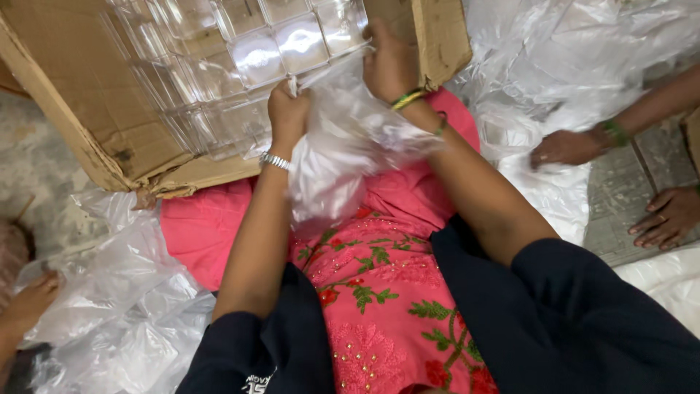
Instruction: The person sits on the floor with an open cardboard box of clear plastic containers on their lap. They take plastic bags, open them, place containers inside, and set filled bags aside while other people nearby handle bags.
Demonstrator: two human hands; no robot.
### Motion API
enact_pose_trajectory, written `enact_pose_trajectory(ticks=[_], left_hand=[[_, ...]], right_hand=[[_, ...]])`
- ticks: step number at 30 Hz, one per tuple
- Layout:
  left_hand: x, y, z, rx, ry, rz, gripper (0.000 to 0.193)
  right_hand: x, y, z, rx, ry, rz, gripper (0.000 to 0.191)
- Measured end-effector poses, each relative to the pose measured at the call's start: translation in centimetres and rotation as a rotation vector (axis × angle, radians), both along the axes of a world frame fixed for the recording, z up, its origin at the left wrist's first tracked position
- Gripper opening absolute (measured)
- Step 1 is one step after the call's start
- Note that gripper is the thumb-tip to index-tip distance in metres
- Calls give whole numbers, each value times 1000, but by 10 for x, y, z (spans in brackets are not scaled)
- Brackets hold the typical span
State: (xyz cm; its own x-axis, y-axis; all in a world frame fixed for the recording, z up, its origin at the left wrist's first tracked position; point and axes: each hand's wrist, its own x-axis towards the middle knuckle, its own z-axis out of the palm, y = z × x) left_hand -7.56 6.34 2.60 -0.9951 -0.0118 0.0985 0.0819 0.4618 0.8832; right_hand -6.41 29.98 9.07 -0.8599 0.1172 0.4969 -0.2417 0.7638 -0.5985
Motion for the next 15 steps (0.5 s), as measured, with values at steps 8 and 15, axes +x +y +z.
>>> enact_pose_trajectory(ticks=[8, 15], left_hand=[[22, 4, -8, -158, -1, 22, 43], [15, 9, -19, -53, 84, -63, 36]], right_hand=[[1, -12, -24, 247, -176, 146, 41], [11, -17, -14, -137, -268, 170, 43]])
